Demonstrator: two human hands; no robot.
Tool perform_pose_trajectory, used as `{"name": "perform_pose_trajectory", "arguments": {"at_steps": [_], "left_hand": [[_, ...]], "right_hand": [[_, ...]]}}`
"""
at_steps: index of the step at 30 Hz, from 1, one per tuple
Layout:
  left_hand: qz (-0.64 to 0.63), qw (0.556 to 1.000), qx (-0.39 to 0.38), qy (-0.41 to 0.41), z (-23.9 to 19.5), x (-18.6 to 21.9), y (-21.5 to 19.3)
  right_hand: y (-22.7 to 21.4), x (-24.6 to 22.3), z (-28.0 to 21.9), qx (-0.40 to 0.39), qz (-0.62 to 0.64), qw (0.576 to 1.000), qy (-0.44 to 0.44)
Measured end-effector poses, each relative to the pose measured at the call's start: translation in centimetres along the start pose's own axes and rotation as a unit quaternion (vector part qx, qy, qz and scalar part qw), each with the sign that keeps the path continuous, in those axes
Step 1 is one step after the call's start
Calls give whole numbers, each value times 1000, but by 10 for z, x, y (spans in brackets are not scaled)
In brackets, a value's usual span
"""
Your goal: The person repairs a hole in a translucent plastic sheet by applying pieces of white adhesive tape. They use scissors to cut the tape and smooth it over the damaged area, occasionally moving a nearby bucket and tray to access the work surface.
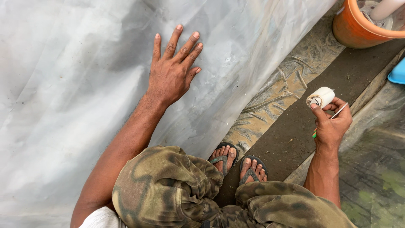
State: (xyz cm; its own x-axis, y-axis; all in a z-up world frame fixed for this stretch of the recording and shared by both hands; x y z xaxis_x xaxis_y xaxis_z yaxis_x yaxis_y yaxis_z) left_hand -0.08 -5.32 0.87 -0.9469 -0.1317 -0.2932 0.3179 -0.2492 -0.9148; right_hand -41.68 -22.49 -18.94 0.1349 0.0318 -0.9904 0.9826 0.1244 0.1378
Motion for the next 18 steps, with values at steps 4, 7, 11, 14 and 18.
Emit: {"name": "perform_pose_trajectory", "arguments": {"at_steps": [4,7,11,14,18], "left_hand": [[-38,999,-33,0,-6,2,5],[-44,998,-46,6,-7,3,4],[-42,999,-27,1,-3,3,-2],[-48,998,-29,-7,3,3,-5],[-67,998,-11,-10,11,7,-15]], "right_hand": [[0,-1,-2,6,-7,1000,8],[2,-2,-2,5,-9,1000,2],[1,-2,-3,6,1,1000,4],[1,-3,-3,5,4,1000,3],[-3,-3,-5,7,13,1000,6]]}}
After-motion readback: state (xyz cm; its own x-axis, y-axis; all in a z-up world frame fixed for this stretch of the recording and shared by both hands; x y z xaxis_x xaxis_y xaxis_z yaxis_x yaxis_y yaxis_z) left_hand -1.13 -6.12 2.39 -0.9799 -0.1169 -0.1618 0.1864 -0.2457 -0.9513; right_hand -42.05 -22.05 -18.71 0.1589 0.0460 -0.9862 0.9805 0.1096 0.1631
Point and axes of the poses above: each hand's wrist, its own z-axis towards the middle knuckle, its own y-axis out of the palm, x = y × z, the point moved 6 cm from there along z, towards the middle knuckle, and after that the axes turned 4 degrees about z, right-handed, at the moved point
